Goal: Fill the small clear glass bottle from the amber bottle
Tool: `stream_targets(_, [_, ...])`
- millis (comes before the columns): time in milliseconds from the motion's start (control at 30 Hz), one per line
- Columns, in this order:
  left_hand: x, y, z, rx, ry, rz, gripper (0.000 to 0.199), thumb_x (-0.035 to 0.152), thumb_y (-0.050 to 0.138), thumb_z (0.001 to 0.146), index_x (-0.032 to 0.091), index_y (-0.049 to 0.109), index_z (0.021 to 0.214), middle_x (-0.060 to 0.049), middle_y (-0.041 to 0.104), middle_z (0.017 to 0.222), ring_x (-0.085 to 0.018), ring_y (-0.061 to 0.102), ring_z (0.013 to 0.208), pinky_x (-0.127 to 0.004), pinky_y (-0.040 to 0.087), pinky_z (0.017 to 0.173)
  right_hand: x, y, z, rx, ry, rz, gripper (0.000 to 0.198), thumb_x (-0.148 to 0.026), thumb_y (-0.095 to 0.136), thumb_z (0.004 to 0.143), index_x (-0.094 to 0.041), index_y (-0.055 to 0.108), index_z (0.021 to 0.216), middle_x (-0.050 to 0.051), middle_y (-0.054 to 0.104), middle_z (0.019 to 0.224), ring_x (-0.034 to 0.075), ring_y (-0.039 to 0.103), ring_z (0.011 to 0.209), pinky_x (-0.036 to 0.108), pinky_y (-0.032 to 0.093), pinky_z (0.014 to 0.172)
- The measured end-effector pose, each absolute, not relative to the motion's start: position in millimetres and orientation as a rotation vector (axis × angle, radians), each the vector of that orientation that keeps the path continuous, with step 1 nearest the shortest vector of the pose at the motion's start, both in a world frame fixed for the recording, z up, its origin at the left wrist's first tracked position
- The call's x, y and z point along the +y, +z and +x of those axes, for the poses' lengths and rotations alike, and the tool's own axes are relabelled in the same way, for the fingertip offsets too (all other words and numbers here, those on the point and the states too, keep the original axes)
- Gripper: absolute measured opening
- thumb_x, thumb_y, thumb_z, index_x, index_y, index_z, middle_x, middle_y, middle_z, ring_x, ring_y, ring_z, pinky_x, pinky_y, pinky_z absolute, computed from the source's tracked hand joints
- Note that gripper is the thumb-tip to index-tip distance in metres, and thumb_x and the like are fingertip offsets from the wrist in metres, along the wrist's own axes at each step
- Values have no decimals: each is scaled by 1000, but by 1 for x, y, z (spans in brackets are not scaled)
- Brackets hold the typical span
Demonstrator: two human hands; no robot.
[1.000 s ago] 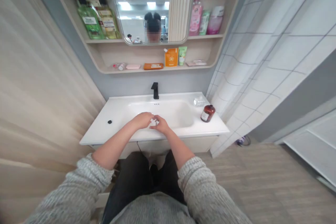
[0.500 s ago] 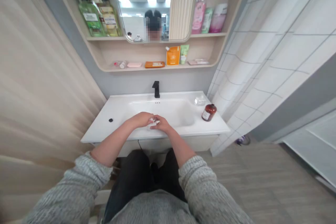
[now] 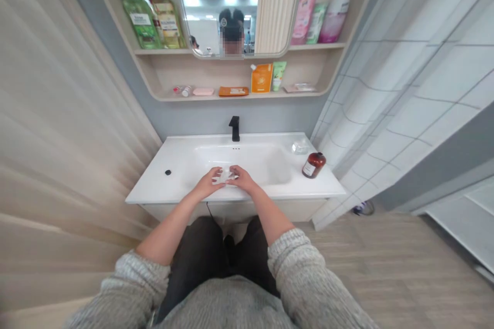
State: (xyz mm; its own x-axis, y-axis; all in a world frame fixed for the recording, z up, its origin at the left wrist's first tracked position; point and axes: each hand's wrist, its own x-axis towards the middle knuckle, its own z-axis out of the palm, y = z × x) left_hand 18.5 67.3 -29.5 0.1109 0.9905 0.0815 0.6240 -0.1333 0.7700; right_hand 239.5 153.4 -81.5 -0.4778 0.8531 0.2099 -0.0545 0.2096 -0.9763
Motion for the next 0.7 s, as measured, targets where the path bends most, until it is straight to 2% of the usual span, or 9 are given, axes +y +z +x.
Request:
stream_targets(100, [68, -34, 21, 1574, 911, 1811, 74, 24, 92, 88, 25, 61, 155, -14, 76, 147, -27, 74, 136, -40, 66, 106, 152, -80, 241, -1658, 1414, -712, 80, -53, 104, 64, -26, 73, 133, 11, 78, 130, 29, 74, 113, 45, 61, 101])
stream_targets(200, [68, -38, 11, 1608, 1153, 1709, 75, 24, 98, 79, 24, 67, 147, -13, 79, 138, -28, 78, 124, -39, 69, 95, 151, -78, 242, -1581, 1434, -743, 78, -64, 95, 76, -30, 72, 142, 12, 77, 142, 30, 74, 121, 44, 61, 100])
stream_targets(267, [68, -38, -10, 1646, 1373, 1596, 74, 27, 99, 76, 24, 68, 143, -12, 80, 133, -28, 79, 117, -39, 69, 90, 150, -77, 242, -1509, 1439, -815, 68, -71, 84, 85, -31, 73, 140, 11, 79, 141, 29, 74, 119, 41, 62, 94])
stream_targets(333, [68, -32, -44, 1712, 1576, 1473, 73, 31, 99, 76, 24, 68, 142, -12, 80, 131, -27, 79, 114, -38, 68, 87, 151, -79, 241, -1485, 1419, -891, 61, -73, 79, 87, -30, 75, 131, 10, 82, 131, 28, 75, 112, 38, 61, 88])
stream_targets(400, [67, -22, -88, 1823, 1733, 1370, 76, 33, 98, 77, 24, 65, 145, -13, 78, 136, -28, 79, 117, -38, 68, 90, 152, -81, 240, -1521, 1399, -934, 58, -71, 81, 84, -29, 78, 123, 7, 83, 118, 26, 74, 105, 36, 58, 84])
stream_targets(500, [64, -6, -154, 2131, 1811, 1178, 84, 34, 96, 80, 21, 58, 153, -14, 76, 143, -30, 77, 125, -43, 66, 102, 154, -84, 240, -1569, 1389, -947, 55, -68, 83, 81, -27, 79, 118, 5, 83, 108, 24, 73, 97, 34, 55, 81])
stream_targets(600, [63, 3, -199, 2519, 1619, 1022, 75, 33, 98, 79, 16, 63, 144, -14, 77, 137, -35, 75, 129, -53, 59, 116, 155, -85, 240, -1564, 1382, -947, 54, -65, 83, 80, -26, 80, 117, 5, 83, 105, 23, 72, 93, 33, 53, 80])
stream_targets(700, [69, 0, -218, 2657, 1449, 967, 70, 33, 97, 79, 14, 64, 138, -14, 77, 133, -37, 74, 129, -56, 57, 119, 155, -84, 240, -1579, 1368, -950, 53, -65, 82, 81, -25, 80, 116, 5, 83, 106, 23, 71, 94, 32, 52, 79])
